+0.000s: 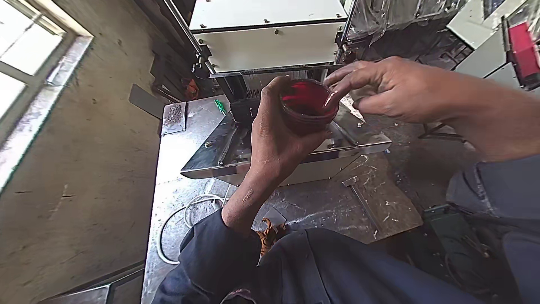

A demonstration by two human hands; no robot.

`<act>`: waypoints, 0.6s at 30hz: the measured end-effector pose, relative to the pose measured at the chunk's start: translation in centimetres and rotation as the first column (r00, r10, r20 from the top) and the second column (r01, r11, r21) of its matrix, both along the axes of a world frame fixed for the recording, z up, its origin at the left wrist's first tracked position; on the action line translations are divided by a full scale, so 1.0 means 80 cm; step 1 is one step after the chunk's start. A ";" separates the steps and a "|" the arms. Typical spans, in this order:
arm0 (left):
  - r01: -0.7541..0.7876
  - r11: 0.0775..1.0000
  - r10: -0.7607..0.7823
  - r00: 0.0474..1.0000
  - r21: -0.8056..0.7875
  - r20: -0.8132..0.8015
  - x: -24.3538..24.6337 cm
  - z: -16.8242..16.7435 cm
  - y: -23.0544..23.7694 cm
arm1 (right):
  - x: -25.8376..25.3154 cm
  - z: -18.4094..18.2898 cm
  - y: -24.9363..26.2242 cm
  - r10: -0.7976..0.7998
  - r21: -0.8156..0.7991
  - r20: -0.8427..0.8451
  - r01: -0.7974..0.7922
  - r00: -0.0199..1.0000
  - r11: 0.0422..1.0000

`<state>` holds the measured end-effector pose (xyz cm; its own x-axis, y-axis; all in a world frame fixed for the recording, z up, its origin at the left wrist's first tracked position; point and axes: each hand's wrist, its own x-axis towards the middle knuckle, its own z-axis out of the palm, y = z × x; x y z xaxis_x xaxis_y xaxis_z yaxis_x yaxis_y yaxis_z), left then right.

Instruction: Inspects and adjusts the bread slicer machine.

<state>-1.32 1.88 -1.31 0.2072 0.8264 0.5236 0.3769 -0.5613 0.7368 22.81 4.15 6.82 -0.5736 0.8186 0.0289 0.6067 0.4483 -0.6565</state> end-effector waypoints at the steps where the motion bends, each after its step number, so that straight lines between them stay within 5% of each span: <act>1: 0.005 1.000 -0.005 1.000 -0.010 0.009 0.001 -0.001 0.000 | 0.006 -0.004 -0.002 -0.014 -0.080 -0.107 0.005 0.994 0.997; 6: -0.016 0.998 0.016 1.000 -0.053 0.003 -0.006 -0.002 -0.002 | 0.038 -0.023 -0.015 -0.162 -0.262 -0.244 0.096 0.956 0.960; 11: -0.081 0.996 0.082 0.996 -0.044 0.023 -0.032 0.003 -0.009 | 0.040 -0.063 0.001 -0.259 -0.116 0.086 0.268 0.962 0.956; 18: -0.183 0.983 0.185 0.981 -0.030 0.052 -0.070 0.007 -0.018 | 0.022 -0.114 0.060 -0.226 -0.001 0.428 0.250 0.875 0.968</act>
